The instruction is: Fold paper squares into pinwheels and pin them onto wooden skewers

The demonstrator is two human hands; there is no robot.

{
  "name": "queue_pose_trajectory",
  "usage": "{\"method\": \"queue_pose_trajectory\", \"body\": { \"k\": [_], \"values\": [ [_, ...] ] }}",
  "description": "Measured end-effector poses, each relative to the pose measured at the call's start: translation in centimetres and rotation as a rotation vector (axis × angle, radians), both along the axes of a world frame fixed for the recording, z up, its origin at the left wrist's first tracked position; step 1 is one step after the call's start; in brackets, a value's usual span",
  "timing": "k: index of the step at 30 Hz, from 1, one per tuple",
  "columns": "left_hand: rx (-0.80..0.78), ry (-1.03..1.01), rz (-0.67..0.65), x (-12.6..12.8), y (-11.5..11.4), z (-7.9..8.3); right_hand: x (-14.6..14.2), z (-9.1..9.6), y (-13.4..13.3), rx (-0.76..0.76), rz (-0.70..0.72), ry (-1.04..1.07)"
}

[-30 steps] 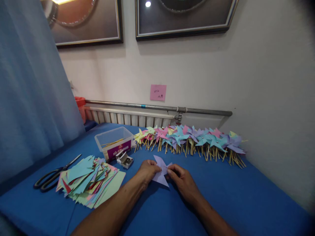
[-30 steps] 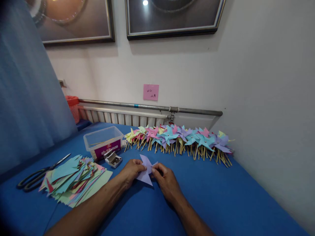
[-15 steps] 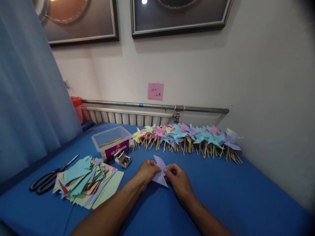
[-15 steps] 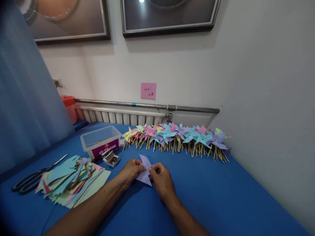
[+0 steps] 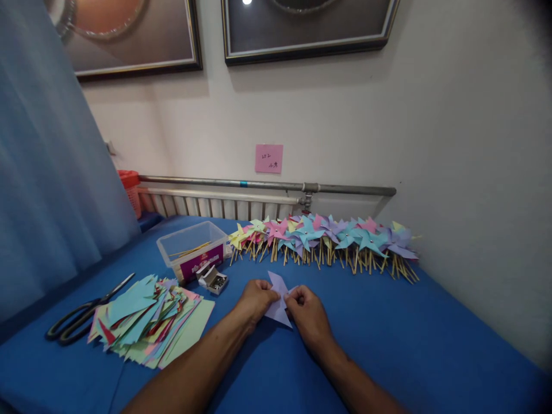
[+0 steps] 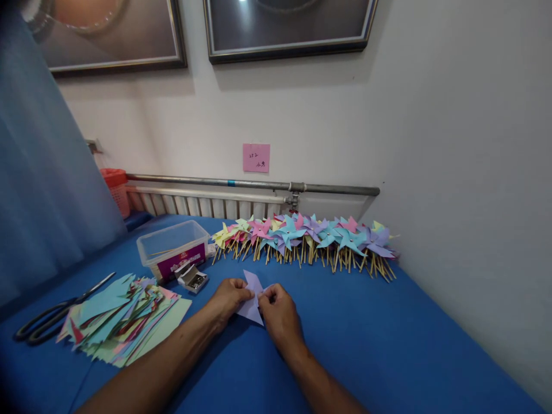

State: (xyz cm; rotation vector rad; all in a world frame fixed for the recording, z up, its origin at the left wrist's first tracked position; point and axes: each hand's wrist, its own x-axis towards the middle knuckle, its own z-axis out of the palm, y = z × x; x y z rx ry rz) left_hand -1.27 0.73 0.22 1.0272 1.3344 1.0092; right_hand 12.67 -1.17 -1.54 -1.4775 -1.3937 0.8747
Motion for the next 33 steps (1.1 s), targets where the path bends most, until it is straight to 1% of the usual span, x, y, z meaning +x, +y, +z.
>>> {"method": "queue_pose_trajectory", "body": {
  "k": [4, 10, 17, 21, 24, 28, 33],
  "values": [
    [0.012, 0.003, 0.003, 0.01, -0.13, 0.17, 0.03, -0.06, -0.13, 0.030, 0.005, -0.015],
    [0.014, -0.009, -0.009, 0.08, -0.15, 0.30, 0.05, 0.13, -0.64, 0.170, -0.008, -0.057],
    [0.023, -0.077, -0.033, 0.07, -0.03, -0.13, 0.08, -0.31, -0.66, 0.203, 0.004, 0.051],
    [0.034, -0.081, -0.042, -0.05, 0.03, -0.28, 0.14, -0.38, -0.42, 0.185, 0.001, 0.062],
    [0.033, -0.101, -0.052, -0.12, 0.01, -0.26, 0.12, -0.18, -0.38, 0.148, -0.007, 0.047],
    [0.033, -0.119, -0.060, -0.18, -0.04, -0.23, 0.06, 0.14, -0.45, 0.142, -0.010, 0.024],
    [0.038, -0.095, -0.065, -0.20, -0.15, -0.03, 0.20, 0.48, -0.47, 0.118, 0.000, -0.002]
  ]
}}
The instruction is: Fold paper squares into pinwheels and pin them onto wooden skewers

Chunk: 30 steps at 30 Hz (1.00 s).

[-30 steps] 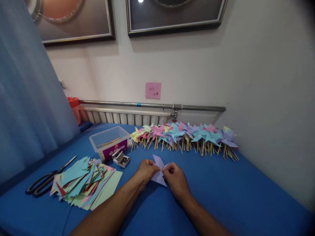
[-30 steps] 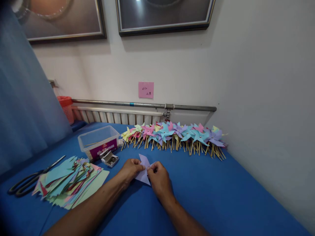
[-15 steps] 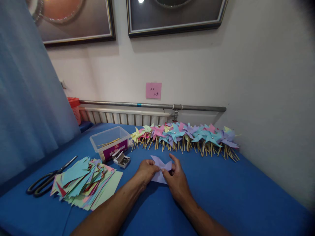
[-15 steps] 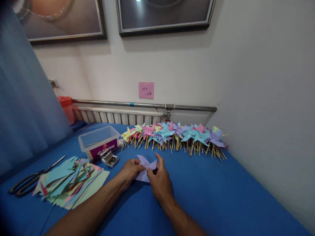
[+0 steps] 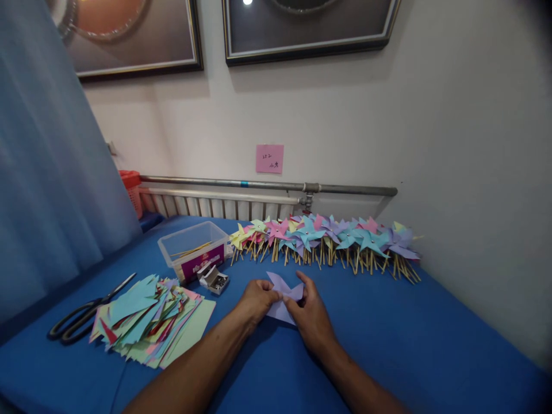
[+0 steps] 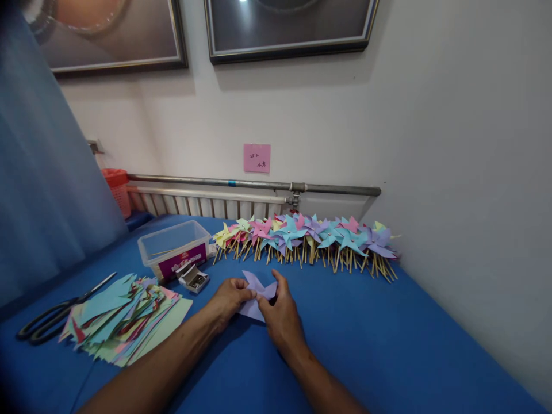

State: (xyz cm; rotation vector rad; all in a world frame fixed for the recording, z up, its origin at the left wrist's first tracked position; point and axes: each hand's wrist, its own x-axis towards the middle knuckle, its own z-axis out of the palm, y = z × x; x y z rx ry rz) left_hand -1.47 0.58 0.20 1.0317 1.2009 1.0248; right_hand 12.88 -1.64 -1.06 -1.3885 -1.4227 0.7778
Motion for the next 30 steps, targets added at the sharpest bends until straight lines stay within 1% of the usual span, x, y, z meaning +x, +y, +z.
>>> {"method": "queue_pose_trajectory", "body": {
  "k": [5, 9, 11, 15, 21, 24, 30],
  "values": [
    [0.003, 0.000, 0.013, 0.1, -0.1, 0.2, 0.2, 0.1, 0.1, -0.007, 0.022, 0.047],
    [-0.007, -0.006, 0.036, 0.2, -0.1, 0.2, 0.1, -0.3, 0.3, -0.039, 0.058, 0.170],
    [-0.009, -0.005, 0.036, 0.3, -0.1, 0.2, 0.1, -0.6, 0.5, -0.048, 0.060, 0.196],
    [-0.008, -0.008, 0.023, 0.4, -0.1, 0.2, 0.3, -1.0, 0.8, -0.039, 0.037, 0.158],
    [-0.014, 0.039, 0.029, 0.4, -0.1, 0.1, 0.5, -0.8, 0.7, 0.007, 0.035, 0.098],
    [-0.015, 0.027, 0.022, 0.4, -0.1, 0.1, 0.5, -0.8, 0.8, 0.021, 0.036, 0.112],
    [-0.038, 0.031, 0.022, 0.4, -0.1, 0.2, 0.6, -0.5, 0.9, -0.014, 0.060, 0.122]
  ]
}}
